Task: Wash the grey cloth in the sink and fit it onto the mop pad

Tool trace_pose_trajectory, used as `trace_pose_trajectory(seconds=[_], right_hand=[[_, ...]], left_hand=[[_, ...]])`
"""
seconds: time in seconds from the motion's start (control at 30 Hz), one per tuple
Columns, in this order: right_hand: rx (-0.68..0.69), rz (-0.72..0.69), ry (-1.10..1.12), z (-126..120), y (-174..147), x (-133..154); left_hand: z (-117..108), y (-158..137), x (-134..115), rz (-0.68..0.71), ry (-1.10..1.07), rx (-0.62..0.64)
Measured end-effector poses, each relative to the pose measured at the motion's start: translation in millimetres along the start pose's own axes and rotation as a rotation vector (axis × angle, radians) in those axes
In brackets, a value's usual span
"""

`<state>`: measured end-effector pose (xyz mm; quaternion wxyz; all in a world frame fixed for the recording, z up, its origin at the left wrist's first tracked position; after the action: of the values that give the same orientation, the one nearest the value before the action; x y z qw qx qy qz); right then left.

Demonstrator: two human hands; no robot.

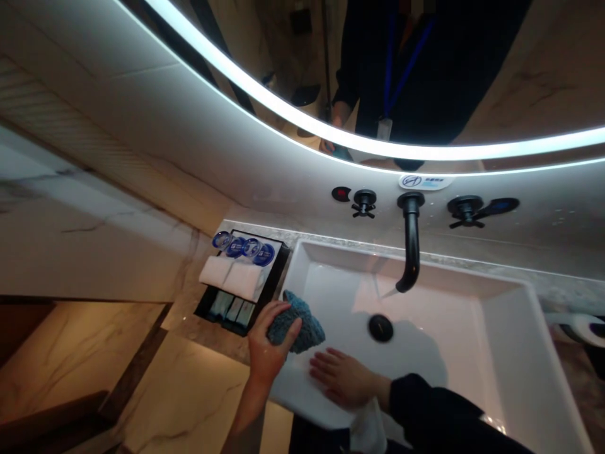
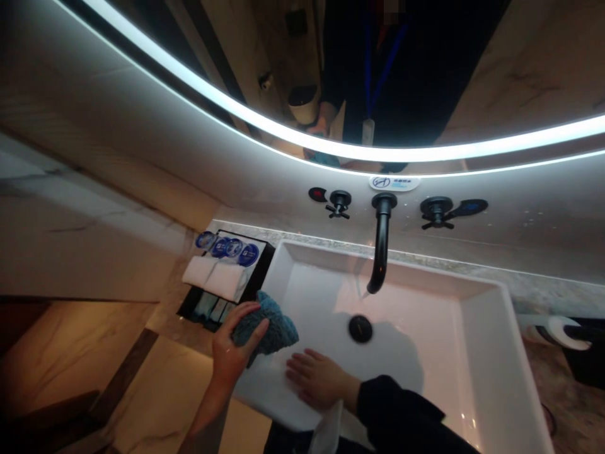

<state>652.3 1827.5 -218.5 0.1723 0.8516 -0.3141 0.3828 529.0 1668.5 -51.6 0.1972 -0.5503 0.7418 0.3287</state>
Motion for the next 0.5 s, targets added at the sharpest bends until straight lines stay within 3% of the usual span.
trace_pose_trajectory(seconds=[0.1,0.17,0.27,0.37,0.5], right_hand=[[-0.093,0.074,0.038,-3,49,-10],[-0.21,0.254,0.092,-27,50,-35],[-0.465,0.601,0.132,-81,8,-79],[-0.642,0.86,0.137,-128,-46,-107],[-0.726,0.978,0.271,-155,-70,-113]], left_hand=[[-3,-2,-2,0.0,-0.008,0.013],[-4,-3,-1,-0.012,-0.011,0.017],[-1,-1,5,-0.052,-0.034,0.029],[14,3,10,-0.171,-0.099,0.055],[57,13,9,-0.502,-0.346,0.132]])
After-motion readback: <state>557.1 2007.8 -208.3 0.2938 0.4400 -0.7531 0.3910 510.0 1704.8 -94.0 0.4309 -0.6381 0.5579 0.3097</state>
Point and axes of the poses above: each hand's wrist, its own y-axis towards the middle knuckle, its own z-axis out of the palm, x = y × z, the point moved 2 cm from there along y, towards the middle knuckle, and after that the axes turned 7 degrees about y, right-handed, at the moved point
